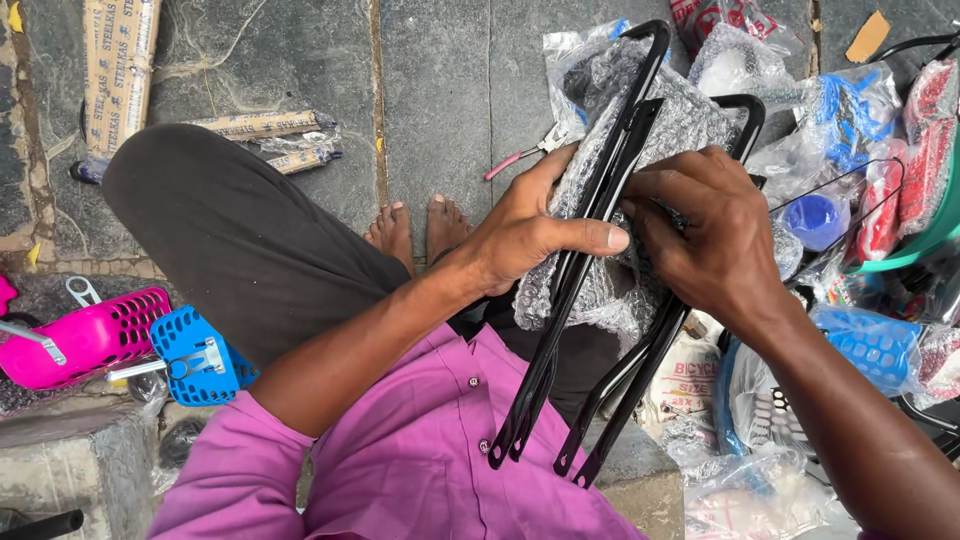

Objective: Unpack and prepare bicycle parts including a seat, carrier, and fenders.

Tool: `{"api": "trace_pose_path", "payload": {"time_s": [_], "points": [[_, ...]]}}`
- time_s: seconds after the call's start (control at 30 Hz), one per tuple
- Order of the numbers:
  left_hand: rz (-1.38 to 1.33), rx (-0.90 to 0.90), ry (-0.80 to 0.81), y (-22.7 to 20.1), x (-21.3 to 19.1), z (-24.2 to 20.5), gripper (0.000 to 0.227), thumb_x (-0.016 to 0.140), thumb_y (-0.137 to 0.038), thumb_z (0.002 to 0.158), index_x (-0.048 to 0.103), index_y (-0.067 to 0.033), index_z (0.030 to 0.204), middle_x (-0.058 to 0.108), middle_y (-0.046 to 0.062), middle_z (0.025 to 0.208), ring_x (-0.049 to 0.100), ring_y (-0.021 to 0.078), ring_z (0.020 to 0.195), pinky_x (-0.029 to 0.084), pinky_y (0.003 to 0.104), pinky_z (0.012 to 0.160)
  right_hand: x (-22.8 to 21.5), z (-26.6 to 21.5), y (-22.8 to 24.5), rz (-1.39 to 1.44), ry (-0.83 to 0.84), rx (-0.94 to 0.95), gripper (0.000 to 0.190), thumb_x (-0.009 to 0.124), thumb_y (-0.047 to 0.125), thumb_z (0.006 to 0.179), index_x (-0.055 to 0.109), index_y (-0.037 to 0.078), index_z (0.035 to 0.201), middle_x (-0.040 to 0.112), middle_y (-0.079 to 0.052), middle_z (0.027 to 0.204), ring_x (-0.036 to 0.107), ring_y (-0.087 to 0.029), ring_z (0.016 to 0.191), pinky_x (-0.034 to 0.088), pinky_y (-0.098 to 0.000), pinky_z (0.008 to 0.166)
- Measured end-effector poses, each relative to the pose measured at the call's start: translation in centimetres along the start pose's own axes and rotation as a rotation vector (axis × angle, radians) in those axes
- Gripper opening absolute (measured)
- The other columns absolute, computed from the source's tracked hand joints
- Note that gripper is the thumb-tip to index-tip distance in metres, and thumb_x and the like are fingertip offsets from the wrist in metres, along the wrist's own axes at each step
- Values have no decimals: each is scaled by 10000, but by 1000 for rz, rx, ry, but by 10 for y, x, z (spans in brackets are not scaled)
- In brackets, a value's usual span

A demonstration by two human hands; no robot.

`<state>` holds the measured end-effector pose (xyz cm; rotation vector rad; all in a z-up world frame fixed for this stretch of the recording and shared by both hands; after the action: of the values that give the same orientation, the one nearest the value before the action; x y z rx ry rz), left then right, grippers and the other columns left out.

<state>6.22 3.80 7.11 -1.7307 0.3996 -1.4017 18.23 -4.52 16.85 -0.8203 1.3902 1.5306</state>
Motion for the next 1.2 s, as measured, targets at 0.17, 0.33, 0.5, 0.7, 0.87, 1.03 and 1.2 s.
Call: {"api": "trace_pose_path", "payload": {"time_s": [0.17, 0.33, 0.5, 0.7, 0.87, 1.03, 1.2], "points": [[36, -13, 22, 0, 3, 3, 813, 828, -183, 777, 446, 62, 1453, 649, 150, 1167, 701, 207, 1041, 608, 334, 939, -4, 5, -1, -109, 73, -22, 127, 735, -23, 867, 716, 28, 982, 676, -82, 893, 586, -273, 816, 440, -413, 772], [29, 3, 24, 2, 1, 3, 824, 826, -177, 770, 442, 56, 1461, 646, 141, 1160, 694, 190, 1042, 602, 329, 940, -4, 8, 1, -207, 115, -106, 108, 755, 29, 872, 707, 39, 968, 623, -80, 852, 562, -281, 829, 419, -423, 778], [58, 14, 19, 1, 2, 1, 823, 837, -175, 774, 453, 51, 1465, 651, 129, 1158, 660, 176, 1046, 550, 314, 935, 2, 11, -4, -345, 187, -112, 114, 786, 109, 872, 702, 54, 926, 602, -75, 826, 545, -268, 818, 395, -423, 779], [102, 44, -1, -2, -2, 0, 797, 833, -163, 769, 486, 48, 1454, 658, 114, 1153, 669, 164, 1054, 555, 299, 929, -7, 10, 3, -276, 101, -148, 194, 783, 171, 869, 700, 35, 980, 621, -101, 898, 546, -296, 864, 401, -430, 790], [13, -12, 10, 0, 3, 1, 825, 823, -180, 746, 460, 49, 1450, 659, 130, 1174, 680, 190, 1050, 565, 323, 943, 5, 2, -7, -341, 120, -192, 155, 747, 157, 900, 697, 39, 988, 619, -91, 899, 546, -292, 869, 392, -437, 813], [144, 23, -10, 1, 3, -1, 874, 834, -195, 744, 447, 53, 1488, 657, 153, 1192, 666, 209, 1070, 542, 328, 968, 3, 8, -12, -478, 165, -156, 193, 760, 191, 896, 651, 39, 850, 603, -108, 807, 543, -295, 819, 394, -447, 801], [91, -30, -6, -3, -1, -1, 911, 822, -209, 722, 422, 56, 1497, 666, 154, 1191, 682, 221, 1056, 565, 353, 960, -34, -3, -45, -343, 96, -6, 193, 699, 203, 1036, 669, 39, 941, 648, -106, 883, 562, -243, 867, 413, -417, 872]]}}
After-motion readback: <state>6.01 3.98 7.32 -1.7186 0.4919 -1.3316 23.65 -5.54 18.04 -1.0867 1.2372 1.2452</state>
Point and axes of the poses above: each hand's wrist, its own z-axis towards the middle knuckle, its own x-axis out of the palm, y = z × x, the point moved 5 cm from there along z, towards the middle knuckle
